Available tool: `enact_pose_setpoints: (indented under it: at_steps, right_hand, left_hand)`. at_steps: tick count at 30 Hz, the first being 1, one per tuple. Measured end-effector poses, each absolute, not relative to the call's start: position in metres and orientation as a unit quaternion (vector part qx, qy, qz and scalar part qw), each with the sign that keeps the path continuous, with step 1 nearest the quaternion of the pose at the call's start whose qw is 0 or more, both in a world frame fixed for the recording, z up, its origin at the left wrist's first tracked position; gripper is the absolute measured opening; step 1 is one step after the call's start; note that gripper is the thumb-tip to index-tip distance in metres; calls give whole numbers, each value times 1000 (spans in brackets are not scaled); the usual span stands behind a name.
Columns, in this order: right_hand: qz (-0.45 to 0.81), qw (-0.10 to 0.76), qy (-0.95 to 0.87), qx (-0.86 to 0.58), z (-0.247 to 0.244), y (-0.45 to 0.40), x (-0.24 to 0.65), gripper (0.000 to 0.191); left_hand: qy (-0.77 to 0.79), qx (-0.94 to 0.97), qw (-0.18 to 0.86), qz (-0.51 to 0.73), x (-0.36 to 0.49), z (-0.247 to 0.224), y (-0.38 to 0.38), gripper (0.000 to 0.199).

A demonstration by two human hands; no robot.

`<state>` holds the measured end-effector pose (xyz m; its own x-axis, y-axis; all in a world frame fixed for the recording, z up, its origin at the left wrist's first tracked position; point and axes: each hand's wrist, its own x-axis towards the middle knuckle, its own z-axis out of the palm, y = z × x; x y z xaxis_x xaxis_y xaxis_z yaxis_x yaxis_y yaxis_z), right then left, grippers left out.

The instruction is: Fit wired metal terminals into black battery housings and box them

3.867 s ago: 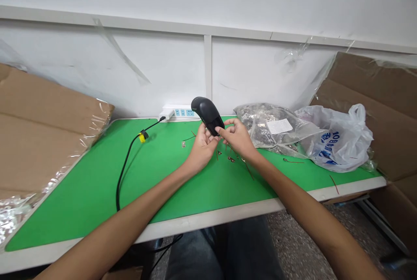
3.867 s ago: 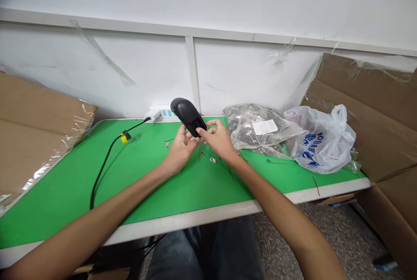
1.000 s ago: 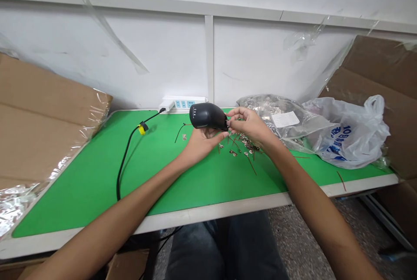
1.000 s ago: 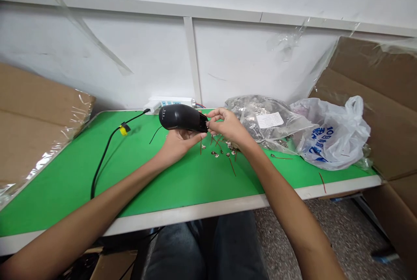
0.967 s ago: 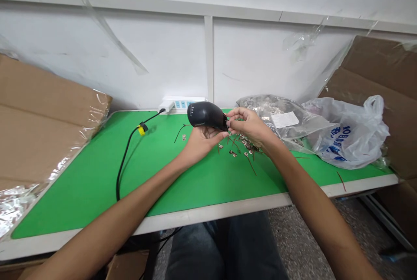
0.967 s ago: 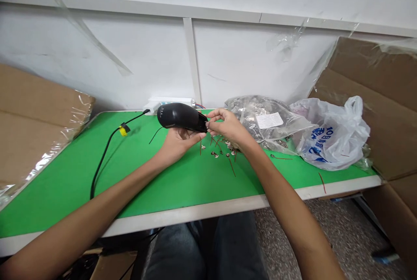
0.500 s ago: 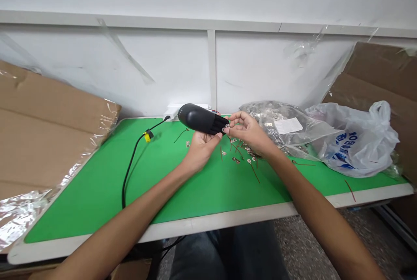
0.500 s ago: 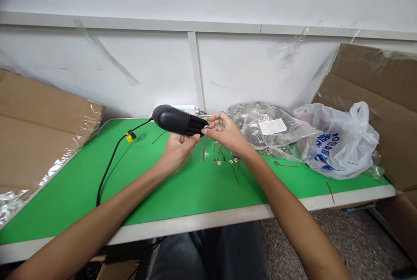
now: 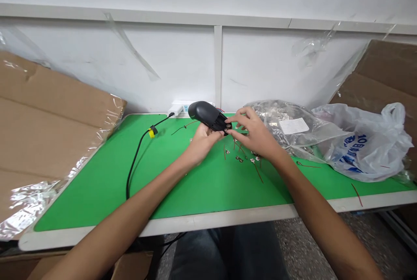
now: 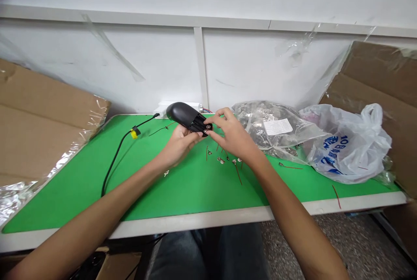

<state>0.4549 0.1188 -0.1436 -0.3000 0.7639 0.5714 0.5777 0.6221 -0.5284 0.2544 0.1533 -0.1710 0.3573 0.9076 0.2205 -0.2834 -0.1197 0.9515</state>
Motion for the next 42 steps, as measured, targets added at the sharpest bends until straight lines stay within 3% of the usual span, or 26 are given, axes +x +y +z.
enact_pose_setpoints:
  at_steps: [5, 11, 25, 30, 34, 37, 42]
  right_hand:
    - [61, 336, -862, -375, -149, 120, 455, 26]
    - [97, 366, -860, -342, -154, 122, 450, 16]
    - [125, 360, -860, -340, -156, 122, 447, 19]
    - [78, 379, -853, -350, -160, 125, 448, 17]
    - [114, 394, -831, -375, -160, 125, 448, 19]
    - [151, 399, -812, -398, -157, 123, 448, 27]
    - [212, 418, -776, -422, -155, 122, 451, 65]
  left_hand:
    - [281, 558, 644, 443, 239, -158, 164, 51]
    - [289, 544, 672, 410, 233, -156, 170, 38]
    - [296, 538, 680, 401, 234, -162, 172, 42]
    - [293, 575, 654, 393, 232, -163, 170, 51]
    - [257, 614, 641, 381, 233, -163, 170, 60]
    - [221, 631, 643, 374, 233, -163, 171, 65]
    - [219, 637, 641, 369, 232, -164, 173, 73]
